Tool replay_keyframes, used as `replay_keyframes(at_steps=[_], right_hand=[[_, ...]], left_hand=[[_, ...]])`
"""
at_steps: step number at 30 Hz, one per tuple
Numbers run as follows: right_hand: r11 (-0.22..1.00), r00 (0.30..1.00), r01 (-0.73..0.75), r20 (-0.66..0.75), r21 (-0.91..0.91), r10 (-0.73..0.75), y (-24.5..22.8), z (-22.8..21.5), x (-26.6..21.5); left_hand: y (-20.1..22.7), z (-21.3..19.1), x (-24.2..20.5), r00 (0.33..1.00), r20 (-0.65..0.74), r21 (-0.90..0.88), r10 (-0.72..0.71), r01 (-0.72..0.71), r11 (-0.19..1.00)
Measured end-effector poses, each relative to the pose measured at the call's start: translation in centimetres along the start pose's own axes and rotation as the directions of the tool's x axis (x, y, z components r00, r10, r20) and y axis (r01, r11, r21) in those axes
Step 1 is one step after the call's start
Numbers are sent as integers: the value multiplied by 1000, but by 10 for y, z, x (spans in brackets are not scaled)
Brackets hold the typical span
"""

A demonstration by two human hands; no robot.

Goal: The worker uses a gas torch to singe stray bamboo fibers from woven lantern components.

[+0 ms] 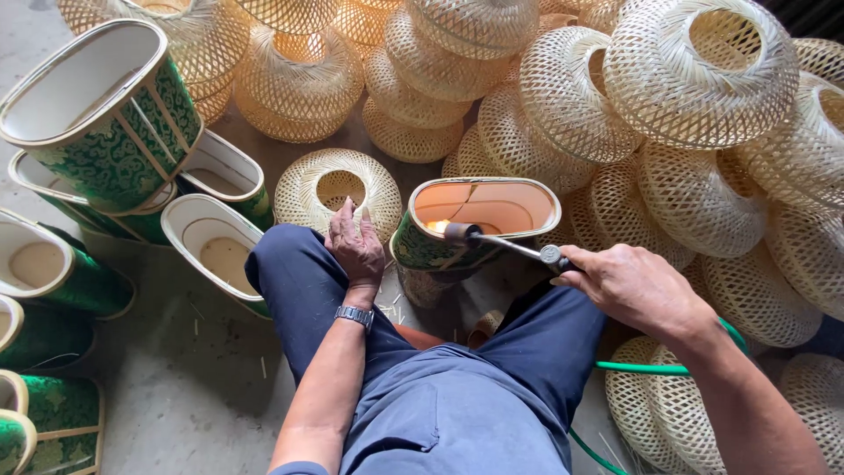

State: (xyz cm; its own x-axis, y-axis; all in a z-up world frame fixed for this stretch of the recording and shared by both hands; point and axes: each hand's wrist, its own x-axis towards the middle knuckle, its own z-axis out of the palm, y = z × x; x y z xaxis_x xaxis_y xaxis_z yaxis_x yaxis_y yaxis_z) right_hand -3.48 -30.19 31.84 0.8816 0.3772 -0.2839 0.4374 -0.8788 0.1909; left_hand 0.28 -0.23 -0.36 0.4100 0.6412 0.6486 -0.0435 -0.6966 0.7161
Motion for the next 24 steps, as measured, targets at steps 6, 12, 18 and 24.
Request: replay_keyframes(at_steps=[6, 12, 18, 24], right_hand=[[998, 999, -43, 26, 37, 42, 23, 9, -5], [992, 995, -102, -9, 79, 103, 49, 20, -10], [968, 968, -251, -19, 21, 252, 106, 48, -2], [954, 949, -283, -115, 95, 293, 146, 64, 41]], left_hand=[[-4, 0, -3, 1000, 20, 14, -16, 15, 1000], [-10, 6, -7, 999, 45, -4, -19, 19, 1000], [-5, 2, -5, 999, 53, 35, 7, -8, 999], [0, 5, -3, 998, 55, -90, 33, -28, 996]])
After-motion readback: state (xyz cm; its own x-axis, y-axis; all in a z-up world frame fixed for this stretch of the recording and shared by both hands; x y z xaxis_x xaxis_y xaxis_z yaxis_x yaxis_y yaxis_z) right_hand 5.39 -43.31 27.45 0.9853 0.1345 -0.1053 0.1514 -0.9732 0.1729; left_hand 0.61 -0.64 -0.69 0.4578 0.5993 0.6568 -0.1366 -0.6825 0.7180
